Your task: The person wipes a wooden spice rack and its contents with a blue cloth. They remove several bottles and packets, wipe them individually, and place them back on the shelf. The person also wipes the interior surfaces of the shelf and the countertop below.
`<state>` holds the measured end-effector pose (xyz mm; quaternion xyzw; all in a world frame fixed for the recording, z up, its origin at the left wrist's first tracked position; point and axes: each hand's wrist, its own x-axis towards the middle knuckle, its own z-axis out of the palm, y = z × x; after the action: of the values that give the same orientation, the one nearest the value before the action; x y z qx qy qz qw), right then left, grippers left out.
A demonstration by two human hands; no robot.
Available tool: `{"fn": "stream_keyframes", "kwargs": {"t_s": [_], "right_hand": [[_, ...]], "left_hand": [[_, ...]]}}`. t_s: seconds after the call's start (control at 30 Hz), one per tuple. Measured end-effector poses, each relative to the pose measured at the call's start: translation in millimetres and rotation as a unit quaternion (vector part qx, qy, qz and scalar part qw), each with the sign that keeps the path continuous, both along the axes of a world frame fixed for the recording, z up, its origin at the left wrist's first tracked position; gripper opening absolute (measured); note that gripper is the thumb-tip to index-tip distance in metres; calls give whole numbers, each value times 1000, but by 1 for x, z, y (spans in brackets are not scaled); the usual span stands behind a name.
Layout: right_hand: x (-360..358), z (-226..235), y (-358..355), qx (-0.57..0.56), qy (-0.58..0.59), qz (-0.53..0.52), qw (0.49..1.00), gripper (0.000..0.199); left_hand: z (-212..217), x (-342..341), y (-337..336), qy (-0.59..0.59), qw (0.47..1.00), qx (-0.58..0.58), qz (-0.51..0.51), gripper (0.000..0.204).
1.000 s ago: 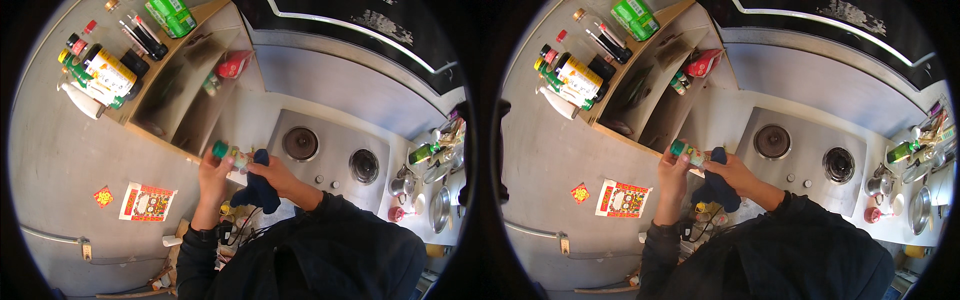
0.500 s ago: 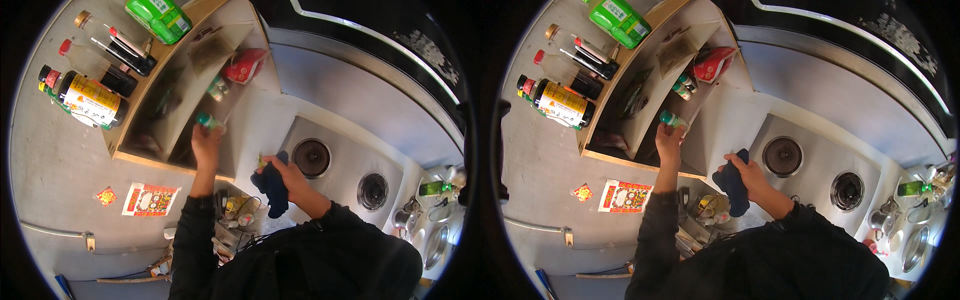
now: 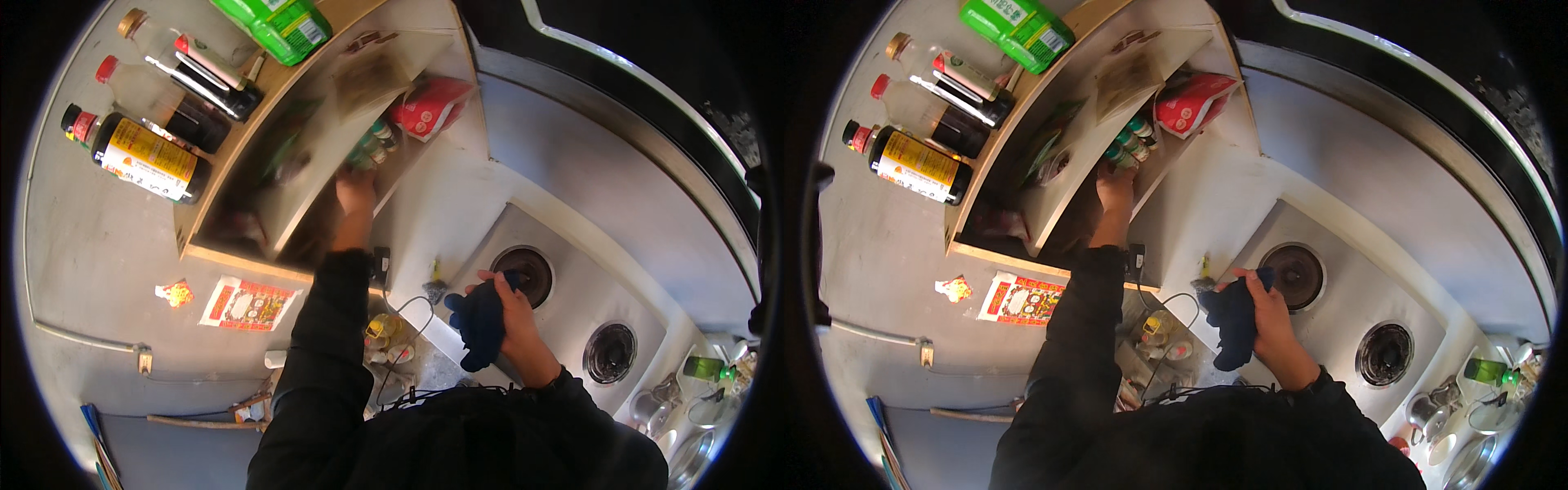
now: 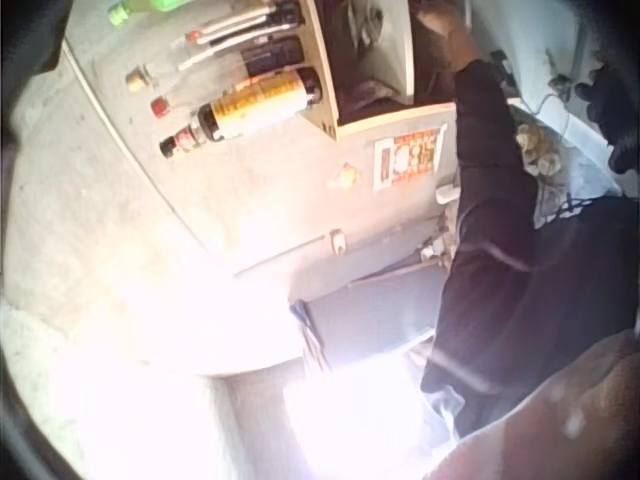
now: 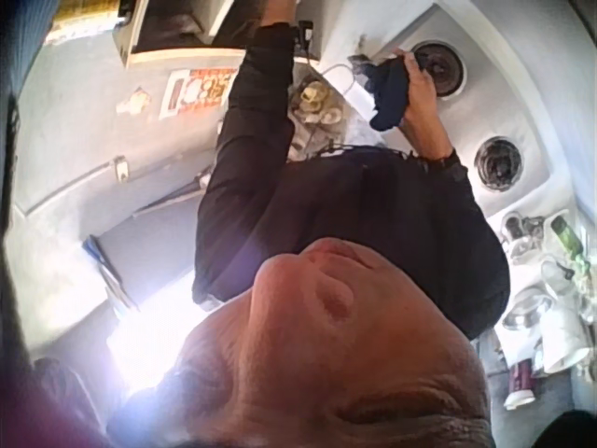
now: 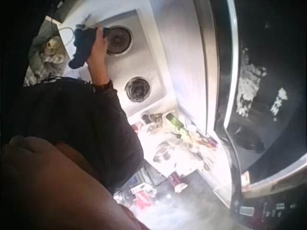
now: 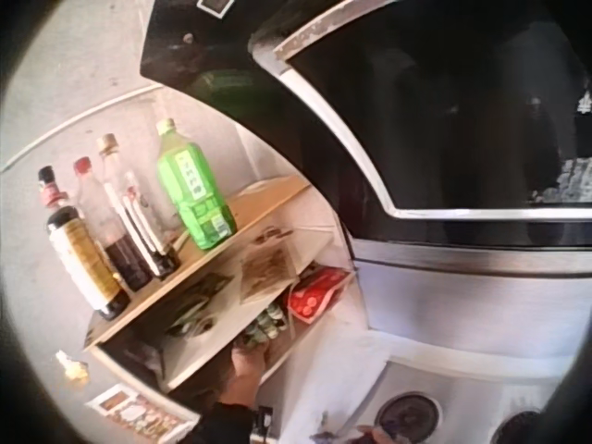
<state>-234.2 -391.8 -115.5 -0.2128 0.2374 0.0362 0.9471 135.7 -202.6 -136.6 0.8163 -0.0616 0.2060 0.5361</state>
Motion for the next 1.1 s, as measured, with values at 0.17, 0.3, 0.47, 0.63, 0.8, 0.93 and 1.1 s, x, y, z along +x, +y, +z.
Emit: {"fn": "stream_keyframes", "kwargs": {"t_s": [0.17,0.3,0.47,0.63,0.8,0.93,1.1], "right_hand": [[5,-36,-1,87,-4,-27,996,47],[11,-40,-4,130,4,46,990,38],[16,-37,1,187,-16,64,980,43],[20,-26,14,187,-31,106,976,44],[15,-36,17,171,-24,109,979,45],[14,-49,18,183,-7,67,981,44],[15,-25,12,179,-62,9,982,47]], "left_hand": [[40,-112,15,63,994,64,-66,50],[105,-218,51,-33,996,8,-82,61],[147,-231,90,-73,997,6,29,71],[146,-189,109,-67,994,18,82,73],[164,-163,106,-35,996,-61,62,67],[177,-166,103,-26,995,-47,86,55],[170,-223,81,-83,991,-5,100,40]]}}
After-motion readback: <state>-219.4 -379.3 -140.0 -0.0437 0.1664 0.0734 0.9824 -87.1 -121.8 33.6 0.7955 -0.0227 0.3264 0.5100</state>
